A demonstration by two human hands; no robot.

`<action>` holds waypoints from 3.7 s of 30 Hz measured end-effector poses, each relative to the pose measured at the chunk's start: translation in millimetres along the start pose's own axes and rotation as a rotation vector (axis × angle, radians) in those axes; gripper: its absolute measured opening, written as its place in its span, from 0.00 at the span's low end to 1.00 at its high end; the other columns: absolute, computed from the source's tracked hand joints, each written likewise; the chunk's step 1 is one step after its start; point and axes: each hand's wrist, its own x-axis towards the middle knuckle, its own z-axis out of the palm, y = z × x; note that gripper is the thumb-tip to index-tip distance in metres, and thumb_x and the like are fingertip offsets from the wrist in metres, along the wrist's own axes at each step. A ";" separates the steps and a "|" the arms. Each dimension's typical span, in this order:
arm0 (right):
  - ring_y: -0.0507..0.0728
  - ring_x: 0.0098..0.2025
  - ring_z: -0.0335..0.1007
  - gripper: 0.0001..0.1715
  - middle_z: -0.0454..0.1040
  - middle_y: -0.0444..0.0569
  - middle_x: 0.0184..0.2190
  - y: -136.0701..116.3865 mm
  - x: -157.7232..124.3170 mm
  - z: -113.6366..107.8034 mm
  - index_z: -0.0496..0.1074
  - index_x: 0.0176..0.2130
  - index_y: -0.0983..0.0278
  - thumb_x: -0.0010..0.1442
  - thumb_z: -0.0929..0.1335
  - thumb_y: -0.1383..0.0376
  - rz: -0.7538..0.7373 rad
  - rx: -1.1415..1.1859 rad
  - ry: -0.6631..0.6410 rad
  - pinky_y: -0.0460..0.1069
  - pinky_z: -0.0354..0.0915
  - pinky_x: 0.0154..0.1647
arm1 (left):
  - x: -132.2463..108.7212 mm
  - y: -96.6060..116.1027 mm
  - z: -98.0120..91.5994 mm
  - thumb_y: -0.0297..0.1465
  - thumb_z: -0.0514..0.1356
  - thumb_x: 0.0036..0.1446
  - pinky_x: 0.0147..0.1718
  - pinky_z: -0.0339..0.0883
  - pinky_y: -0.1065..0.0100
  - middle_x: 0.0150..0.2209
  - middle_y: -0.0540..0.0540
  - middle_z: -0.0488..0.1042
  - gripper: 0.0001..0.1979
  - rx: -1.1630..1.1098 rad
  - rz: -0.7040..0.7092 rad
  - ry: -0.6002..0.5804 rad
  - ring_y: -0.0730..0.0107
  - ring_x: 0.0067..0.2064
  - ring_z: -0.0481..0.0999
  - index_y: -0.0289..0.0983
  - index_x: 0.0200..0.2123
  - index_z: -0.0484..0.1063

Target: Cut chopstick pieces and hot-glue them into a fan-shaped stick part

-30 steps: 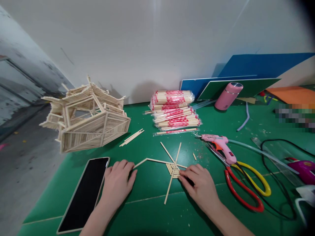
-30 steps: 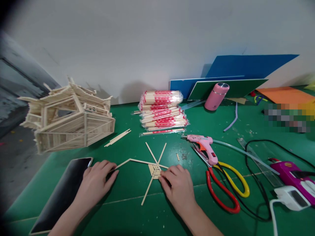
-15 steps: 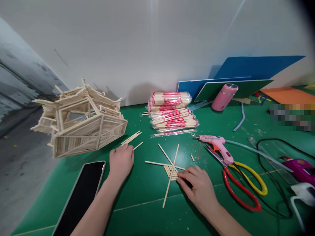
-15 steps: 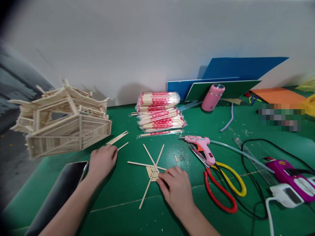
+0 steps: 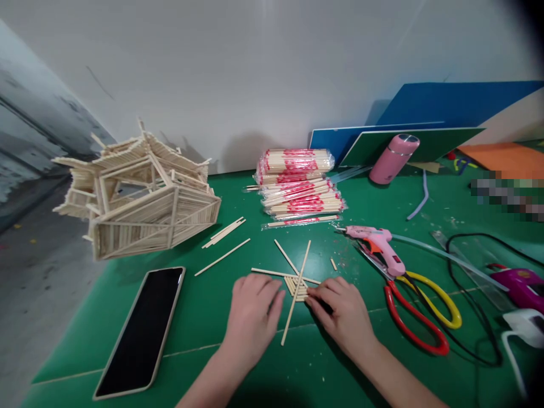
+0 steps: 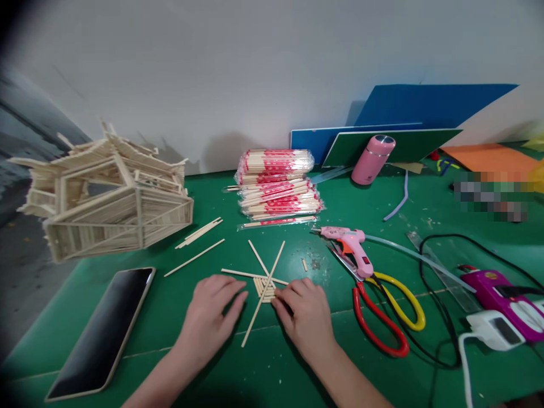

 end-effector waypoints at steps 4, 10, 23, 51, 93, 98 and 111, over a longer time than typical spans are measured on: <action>0.54 0.32 0.61 0.08 0.70 0.46 0.27 -0.5 -0.9 0.6 0.72 0.34 0.58 0.56 0.64 0.62 -0.004 -0.016 0.005 0.48 0.50 0.29 | -2.1 20.6 9.9 0.32 0.55 0.52 0.37 0.58 0.61 0.35 0.46 0.71 0.09 -0.046 0.005 -0.176 0.63 0.37 0.67 0.39 0.38 0.68; 0.54 0.32 0.61 0.08 0.70 0.45 0.27 -0.9 -0.9 0.3 0.72 0.34 0.59 0.56 0.64 0.62 -0.007 -0.030 0.010 0.48 0.50 0.29 | -0.1 24.5 18.1 0.31 0.54 0.53 0.33 0.59 0.62 0.33 0.47 0.70 0.08 0.079 -0.015 -0.200 0.63 0.35 0.66 0.38 0.37 0.68; 0.53 0.31 0.63 0.09 0.71 0.45 0.26 0.3 1.3 -1.8 0.73 0.34 0.59 0.57 0.64 0.62 -0.036 -0.042 -0.006 0.48 0.53 0.29 | -3.7 32.1 31.8 0.22 0.50 0.54 0.28 0.60 0.62 0.27 0.45 0.68 0.08 0.161 0.158 -0.138 0.64 0.29 0.66 0.34 0.30 0.68; 0.52 0.31 0.63 0.09 0.72 0.46 0.27 5.7 4.8 1.4 0.72 0.36 0.62 0.58 0.62 0.65 -0.181 -0.159 0.005 0.47 0.55 0.30 | -5.1 32.2 33.3 0.16 0.46 0.51 0.30 0.64 0.59 0.26 0.42 0.67 0.13 0.223 0.296 -0.070 0.64 0.29 0.65 0.29 0.32 0.69; 0.53 0.31 0.62 0.10 0.71 0.47 0.28 -13.6 11.9 8.9 0.72 0.38 0.62 0.58 0.63 0.66 -0.096 -0.182 0.015 0.47 0.56 0.31 | -2.3 12.0 22.9 0.27 0.51 0.54 0.29 0.55 0.66 0.24 0.48 0.68 0.11 0.092 -0.096 -0.150 0.67 0.29 0.66 0.36 0.22 0.67; 0.53 0.30 0.61 0.10 0.71 0.46 0.28 -16.7 5.3 9.3 0.72 0.37 0.62 0.57 0.63 0.66 -0.102 -0.168 0.017 0.47 0.55 0.30 | -9.2 13.8 20.6 0.27 0.51 0.54 0.28 0.54 0.66 0.23 0.48 0.67 0.11 0.084 -0.103 -0.131 0.67 0.28 0.66 0.36 0.21 0.66; 0.53 0.29 0.61 0.08 0.71 0.45 0.28 -27.0 -21.2 9.2 0.71 0.37 0.60 0.56 0.64 0.66 -0.126 -0.158 -0.006 0.48 0.52 0.28 | -42.8 21.8 17.5 0.27 0.50 0.53 0.30 0.53 0.65 0.23 0.48 0.67 0.12 0.017 -0.082 -0.043 0.68 0.27 0.65 0.36 0.20 0.66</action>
